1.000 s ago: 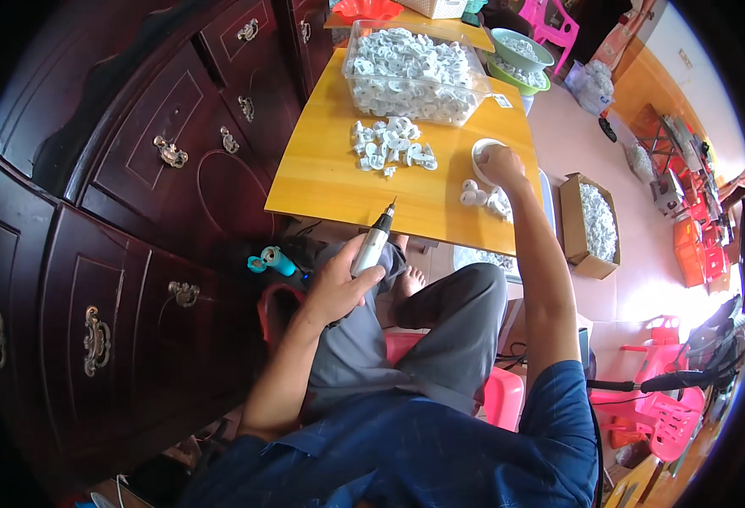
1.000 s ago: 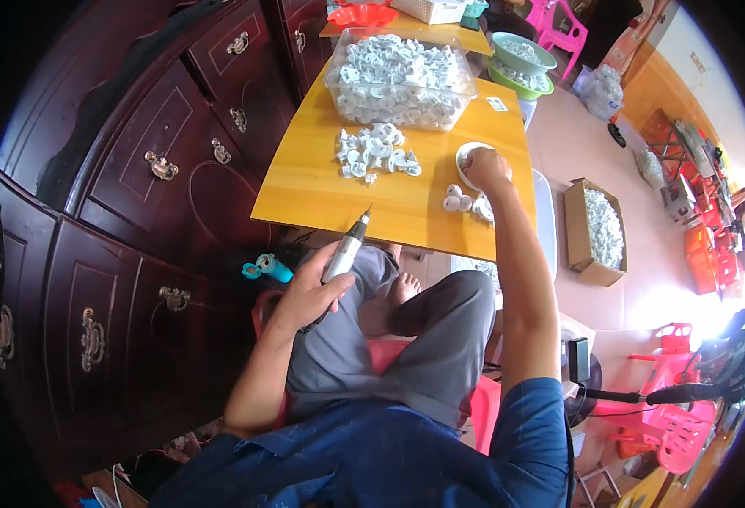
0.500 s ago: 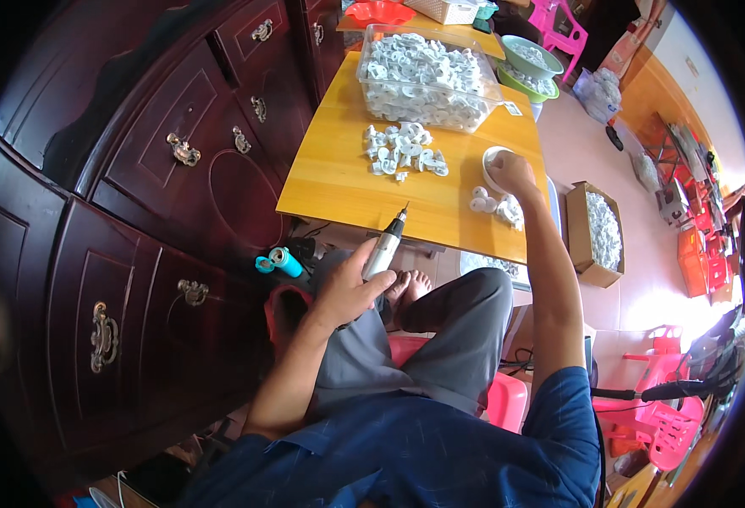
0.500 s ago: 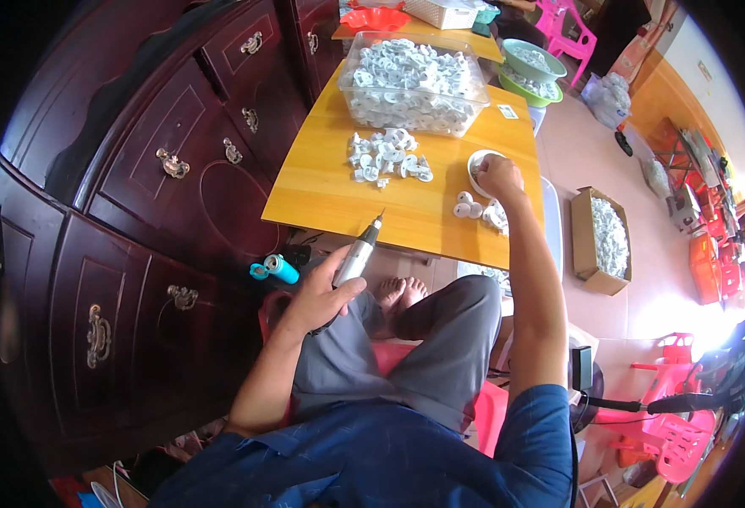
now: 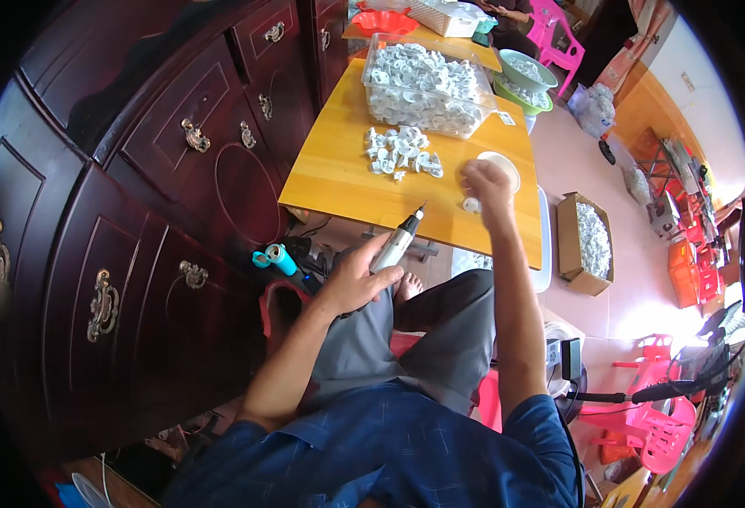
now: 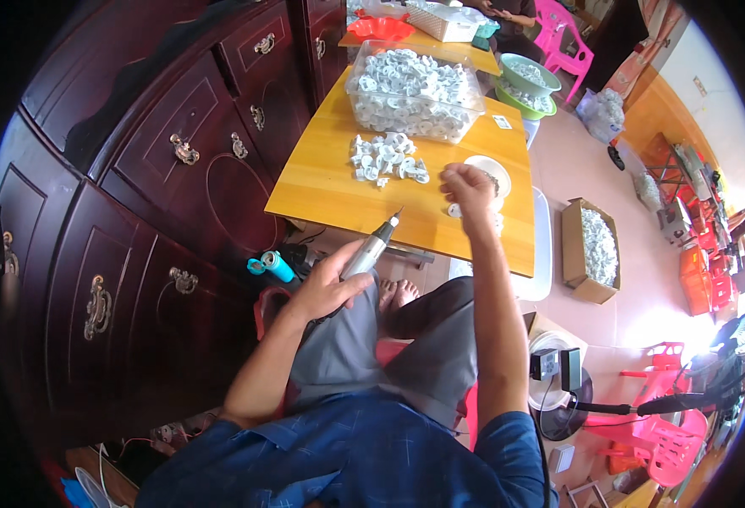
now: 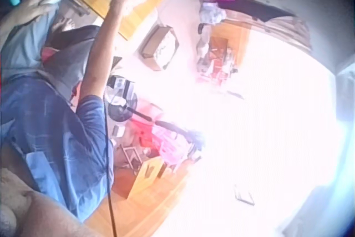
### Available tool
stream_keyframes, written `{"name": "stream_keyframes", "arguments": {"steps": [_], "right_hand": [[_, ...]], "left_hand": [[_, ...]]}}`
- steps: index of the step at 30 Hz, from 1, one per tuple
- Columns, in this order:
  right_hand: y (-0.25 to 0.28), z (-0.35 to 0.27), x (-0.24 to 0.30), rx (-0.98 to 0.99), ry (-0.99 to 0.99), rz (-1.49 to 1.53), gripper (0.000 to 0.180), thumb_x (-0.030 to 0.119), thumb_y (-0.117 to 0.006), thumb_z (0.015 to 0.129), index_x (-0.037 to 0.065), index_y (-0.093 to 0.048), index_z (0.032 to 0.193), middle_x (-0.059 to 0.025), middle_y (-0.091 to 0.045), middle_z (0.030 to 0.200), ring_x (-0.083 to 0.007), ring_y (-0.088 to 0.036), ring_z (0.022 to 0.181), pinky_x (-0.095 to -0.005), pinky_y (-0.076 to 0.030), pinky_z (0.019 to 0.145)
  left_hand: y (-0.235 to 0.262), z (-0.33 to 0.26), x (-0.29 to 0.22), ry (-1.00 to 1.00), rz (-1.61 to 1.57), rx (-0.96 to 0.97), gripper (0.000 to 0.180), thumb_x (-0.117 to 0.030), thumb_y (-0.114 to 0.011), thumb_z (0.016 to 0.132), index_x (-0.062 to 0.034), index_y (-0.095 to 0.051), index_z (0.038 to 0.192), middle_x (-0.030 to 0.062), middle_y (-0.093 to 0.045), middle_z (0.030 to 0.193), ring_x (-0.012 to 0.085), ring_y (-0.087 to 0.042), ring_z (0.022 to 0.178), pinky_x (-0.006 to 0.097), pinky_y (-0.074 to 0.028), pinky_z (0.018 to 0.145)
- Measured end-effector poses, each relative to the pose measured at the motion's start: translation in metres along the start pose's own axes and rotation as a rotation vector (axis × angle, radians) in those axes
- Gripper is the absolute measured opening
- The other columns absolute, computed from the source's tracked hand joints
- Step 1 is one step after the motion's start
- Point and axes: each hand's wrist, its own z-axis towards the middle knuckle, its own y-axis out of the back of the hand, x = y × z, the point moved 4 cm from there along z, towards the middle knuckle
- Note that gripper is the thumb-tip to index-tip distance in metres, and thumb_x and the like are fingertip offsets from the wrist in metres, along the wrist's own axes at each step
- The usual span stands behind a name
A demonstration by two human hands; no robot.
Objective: The recorder is using a handheld rotary tool to trim and polish small white plastic shoe components at a workbench.
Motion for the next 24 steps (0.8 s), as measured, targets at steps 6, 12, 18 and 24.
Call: {"name": "stream_keyframes", "arguments": {"steps": [6,12,18,24], "right_hand": [[-0.046,-0.038,-0.017,0.226,-0.252,0.477,0.006,0.012,-0.067,0.096,0.008,-0.067,0.1,0.0016,-0.066,0.092,-0.0103,-0.066,0.083,-0.0228,-0.054,0.072],[-0.05,-0.044,-0.023,0.227,-0.343,0.406,0.004,0.01,-0.064,0.095,0.011,-0.063,0.099,0.0021,-0.062,0.092,-0.0107,-0.062,0.085,-0.0228,-0.051,0.076],[-0.053,-0.045,-0.028,0.31,-0.367,0.394,0.005,0.011,-0.065,0.094,0.012,-0.063,0.099,0.0026,-0.063,0.089,-0.0103,-0.063,0.083,-0.0234,-0.052,0.074],[-0.058,-0.039,-0.033,0.375,-0.371,0.425,0.006,0.01,-0.065,0.095,0.012,-0.064,0.1,0.0028,-0.064,0.09,-0.0101,-0.063,0.083,-0.0238,-0.052,0.075]], "left_hand": [[-0.004,-0.003,-0.012,0.016,0.01,0.048,0.064,-0.022,-0.068,0.094,-0.0004,-0.041,0.147,0.0026,-0.059,0.09,0.0068,-0.054,0.062,0.023,-0.048,0.053],[-0.002,-0.002,-0.004,-0.017,0.043,0.022,0.064,-0.022,-0.068,0.093,0.0,-0.04,0.147,0.0028,-0.059,0.092,0.0068,-0.054,0.063,0.023,-0.048,0.054],[0.002,-0.001,-0.001,-0.055,0.084,-0.024,0.064,-0.022,-0.069,0.092,0.0023,-0.043,0.145,0.0071,-0.062,0.092,0.0101,-0.057,0.065,0.027,-0.05,0.059],[0.005,0.0,-0.004,-0.083,0.092,-0.045,0.061,-0.023,-0.07,0.091,0.0052,-0.046,0.141,0.0097,-0.064,0.091,0.0087,-0.055,0.055,0.027,-0.049,0.056]]}}
